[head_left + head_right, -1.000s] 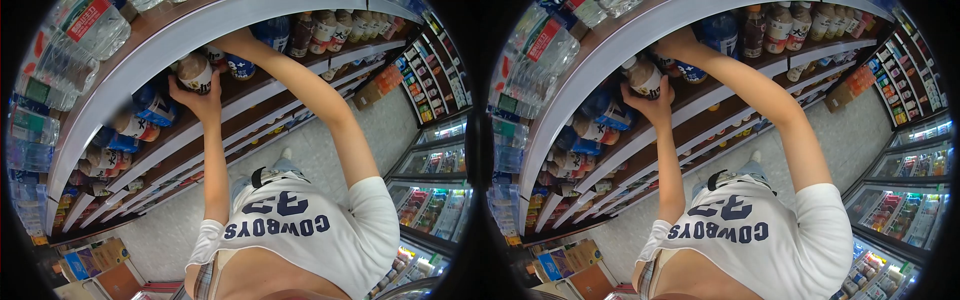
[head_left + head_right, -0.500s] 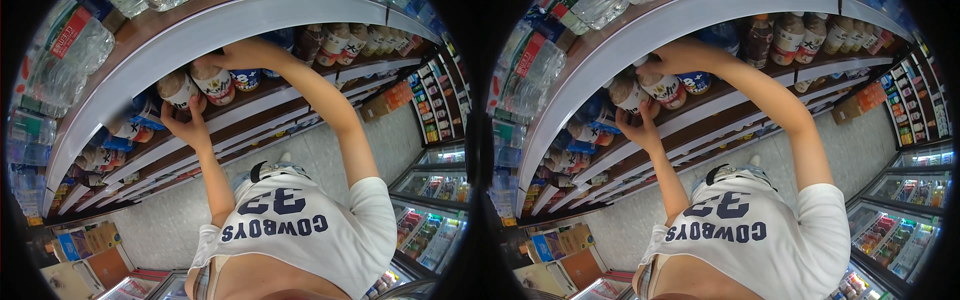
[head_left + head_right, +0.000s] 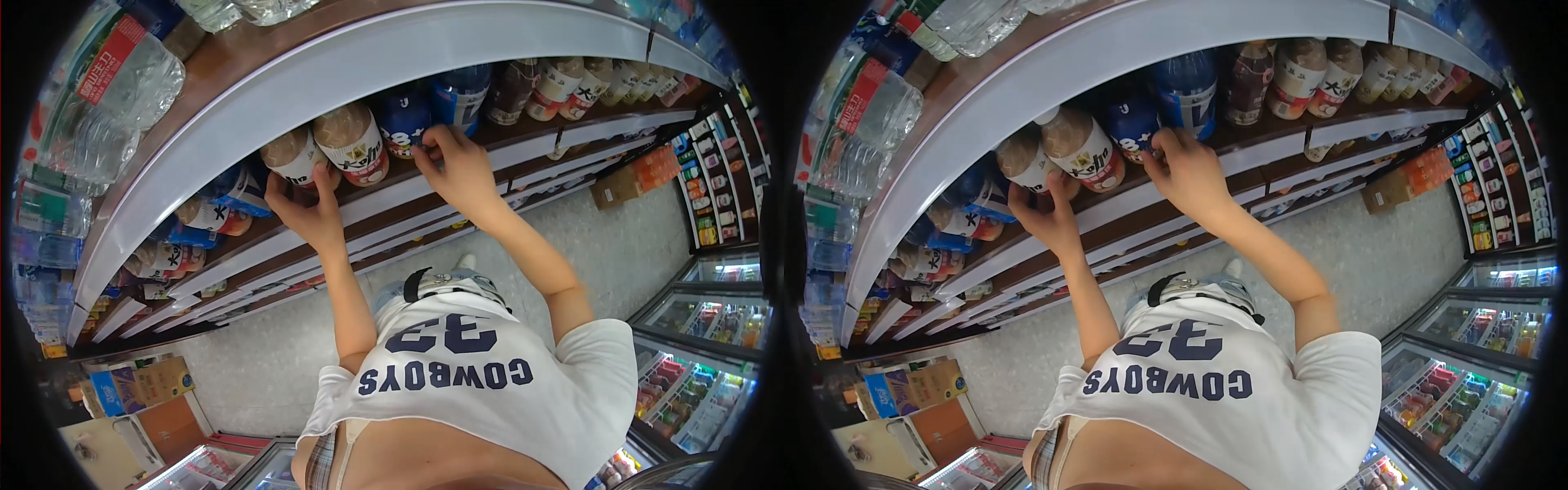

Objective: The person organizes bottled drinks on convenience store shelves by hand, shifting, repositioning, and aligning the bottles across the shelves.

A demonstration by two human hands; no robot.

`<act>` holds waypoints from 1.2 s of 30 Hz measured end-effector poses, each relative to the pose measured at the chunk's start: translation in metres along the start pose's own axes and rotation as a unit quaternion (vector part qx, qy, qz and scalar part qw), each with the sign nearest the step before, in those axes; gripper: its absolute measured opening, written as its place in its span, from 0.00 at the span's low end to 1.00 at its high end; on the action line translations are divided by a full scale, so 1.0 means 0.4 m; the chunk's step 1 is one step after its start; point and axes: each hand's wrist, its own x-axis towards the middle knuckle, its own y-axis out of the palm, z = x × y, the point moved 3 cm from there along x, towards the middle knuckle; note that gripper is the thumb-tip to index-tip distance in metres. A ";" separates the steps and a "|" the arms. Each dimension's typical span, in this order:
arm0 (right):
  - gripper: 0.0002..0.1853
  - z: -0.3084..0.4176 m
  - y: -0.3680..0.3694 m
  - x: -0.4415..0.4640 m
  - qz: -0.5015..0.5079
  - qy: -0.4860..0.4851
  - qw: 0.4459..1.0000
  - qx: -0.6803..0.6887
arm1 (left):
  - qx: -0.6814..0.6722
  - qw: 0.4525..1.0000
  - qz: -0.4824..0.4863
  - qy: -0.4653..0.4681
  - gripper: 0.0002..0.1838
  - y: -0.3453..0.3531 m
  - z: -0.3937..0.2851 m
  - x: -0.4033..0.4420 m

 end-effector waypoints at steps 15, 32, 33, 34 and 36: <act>0.31 -0.006 0.110 0.053 0.045 0.030 0.965 0.257 | 0.045 0.992 0.120 -0.011 0.33 -0.066 0.020 0.017; 0.38 -0.021 -0.004 -0.048 -0.142 0.027 0.990 0.001 | 0.031 0.959 0.282 -0.001 0.14 0.123 -0.008 0.004; 0.38 -0.026 -0.008 -0.050 -0.145 0.030 0.989 0.007 | 0.030 0.957 0.289 -0.003 0.14 0.127 0.002 0.013; 0.38 -0.028 -0.010 -0.053 -0.148 0.032 0.988 0.014 | 0.029 0.955 0.294 -0.005 0.14 0.130 0.016 0.020; 0.37 -0.025 -0.013 -0.050 -0.152 0.036 0.987 0.031 | 0.007 0.956 0.293 -0.027 0.15 0.128 0.021 0.026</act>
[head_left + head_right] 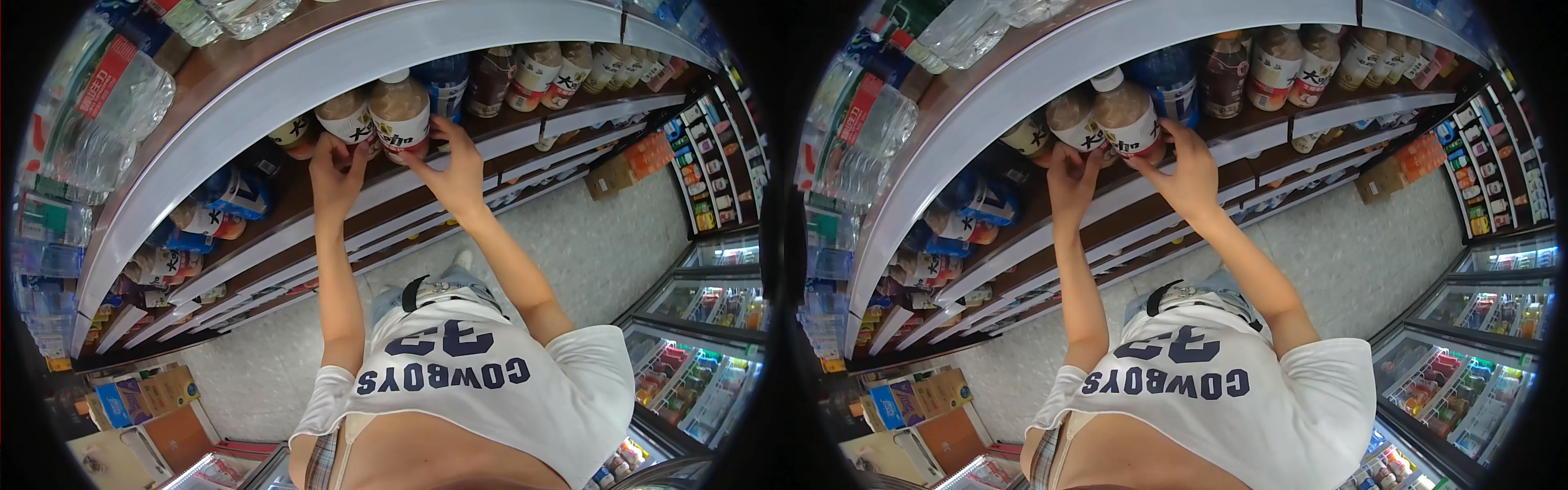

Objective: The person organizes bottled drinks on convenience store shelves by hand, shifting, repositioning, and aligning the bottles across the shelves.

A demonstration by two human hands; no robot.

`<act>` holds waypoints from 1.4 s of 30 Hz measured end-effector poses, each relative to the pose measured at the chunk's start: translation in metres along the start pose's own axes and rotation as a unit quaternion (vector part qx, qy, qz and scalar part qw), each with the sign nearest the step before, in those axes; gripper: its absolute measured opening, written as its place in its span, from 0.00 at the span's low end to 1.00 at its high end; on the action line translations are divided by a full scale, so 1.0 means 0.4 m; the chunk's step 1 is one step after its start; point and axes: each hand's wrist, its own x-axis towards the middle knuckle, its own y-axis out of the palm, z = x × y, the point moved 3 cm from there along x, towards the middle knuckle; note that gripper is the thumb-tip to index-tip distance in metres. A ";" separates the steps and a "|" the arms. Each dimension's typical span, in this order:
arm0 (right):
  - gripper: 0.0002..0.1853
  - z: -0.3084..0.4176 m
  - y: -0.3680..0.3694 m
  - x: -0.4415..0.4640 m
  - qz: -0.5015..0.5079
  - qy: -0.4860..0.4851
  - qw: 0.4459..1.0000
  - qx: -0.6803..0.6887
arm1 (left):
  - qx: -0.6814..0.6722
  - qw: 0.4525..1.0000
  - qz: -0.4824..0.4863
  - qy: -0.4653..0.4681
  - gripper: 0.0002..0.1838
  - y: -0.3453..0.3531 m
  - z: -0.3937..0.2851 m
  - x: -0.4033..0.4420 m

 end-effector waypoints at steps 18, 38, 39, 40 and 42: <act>0.10 0.117 0.060 -0.070 -0.013 -0.103 0.993 -0.063 | 0.197 0.876 -0.426 0.113 0.22 -0.280 0.019 -0.175; 0.42 0.373 0.336 0.111 0.154 -0.061 0.982 -0.094 | 0.108 0.950 -0.250 0.155 0.29 -0.381 0.056 -0.187; 0.40 0.369 0.337 0.098 0.154 -0.076 0.981 -0.085 | 0.106 0.950 -0.248 0.156 0.29 -0.380 0.062 -0.187; 0.38 0.362 0.338 0.086 0.152 -0.091 0.981 -0.077 | 0.132 0.942 -0.259 0.168 0.30 -0.378 0.065 -0.186; 0.36 0.346 0.327 0.088 0.172 -0.073 0.982 -0.035 | 0.184 0.923 -0.278 0.191 0.32 -0.367 0.069 -0.185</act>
